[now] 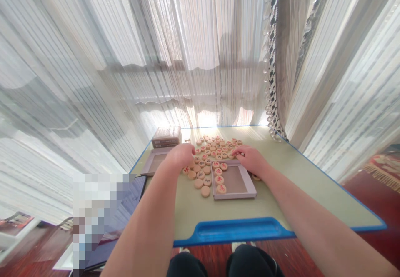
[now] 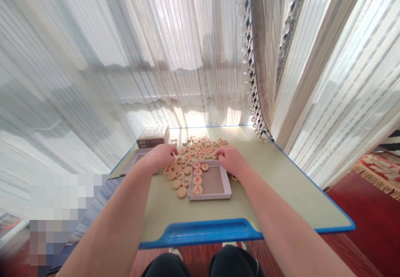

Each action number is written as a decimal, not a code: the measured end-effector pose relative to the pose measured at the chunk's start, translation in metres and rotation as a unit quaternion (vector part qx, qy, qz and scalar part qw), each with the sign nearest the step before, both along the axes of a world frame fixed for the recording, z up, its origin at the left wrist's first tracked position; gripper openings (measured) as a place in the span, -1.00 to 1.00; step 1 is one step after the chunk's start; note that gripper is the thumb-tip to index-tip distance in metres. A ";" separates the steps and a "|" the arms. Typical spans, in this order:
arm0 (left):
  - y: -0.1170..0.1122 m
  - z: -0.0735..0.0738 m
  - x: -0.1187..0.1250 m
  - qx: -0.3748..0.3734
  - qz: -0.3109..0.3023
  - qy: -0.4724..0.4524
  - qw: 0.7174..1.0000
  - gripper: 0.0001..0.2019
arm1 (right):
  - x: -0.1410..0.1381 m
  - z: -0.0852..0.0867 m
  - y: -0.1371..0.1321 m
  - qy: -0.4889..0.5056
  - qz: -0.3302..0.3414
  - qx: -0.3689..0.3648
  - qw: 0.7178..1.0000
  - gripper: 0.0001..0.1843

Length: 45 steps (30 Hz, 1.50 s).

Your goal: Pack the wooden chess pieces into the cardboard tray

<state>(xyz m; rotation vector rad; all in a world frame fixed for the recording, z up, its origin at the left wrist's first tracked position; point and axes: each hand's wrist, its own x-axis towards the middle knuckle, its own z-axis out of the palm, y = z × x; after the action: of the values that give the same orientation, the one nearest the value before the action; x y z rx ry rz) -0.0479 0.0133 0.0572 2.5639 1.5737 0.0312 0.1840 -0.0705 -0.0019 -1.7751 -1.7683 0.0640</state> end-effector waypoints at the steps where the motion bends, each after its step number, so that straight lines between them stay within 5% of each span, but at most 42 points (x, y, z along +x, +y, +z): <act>1: -0.003 0.003 0.000 -0.005 0.006 0.012 1.000 -0.63 | 0.000 0.000 0.000 -0.001 -0.001 -0.001 1.000 -0.74; 7: -0.011 0.008 0.002 -0.033 0.016 0.031 0.999 -0.80 | -0.001 0.001 0.000 -0.002 0.000 -0.005 1.000 -0.74; 12: -0.007 0.003 0.002 -0.013 0.008 -0.009 1.000 -0.65 | 0.000 0.000 0.000 0.002 -0.001 -0.011 1.000 -0.75; 22: 0.005 -0.002 -0.003 0.031 0.024 -0.002 0.999 -0.66 | 0.000 0.002 -0.001 -0.002 -0.005 -0.010 1.000 -0.74; 34: 0.011 -0.015 0.004 0.057 -0.040 -0.034 0.997 -0.73 | -0.001 0.005 -0.005 0.015 -0.046 -0.023 0.999 -0.69; 45: 0.011 -0.016 0.004 0.093 0.011 0.000 0.996 -0.64 | 0.000 0.004 -0.007 0.009 -0.052 -0.025 0.998 -0.69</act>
<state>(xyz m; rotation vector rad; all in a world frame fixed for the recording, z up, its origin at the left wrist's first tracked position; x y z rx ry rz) -0.0436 0.0243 0.0413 2.6829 1.6739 0.1877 0.1835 -0.0773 0.0023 -1.8936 -1.6713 0.0809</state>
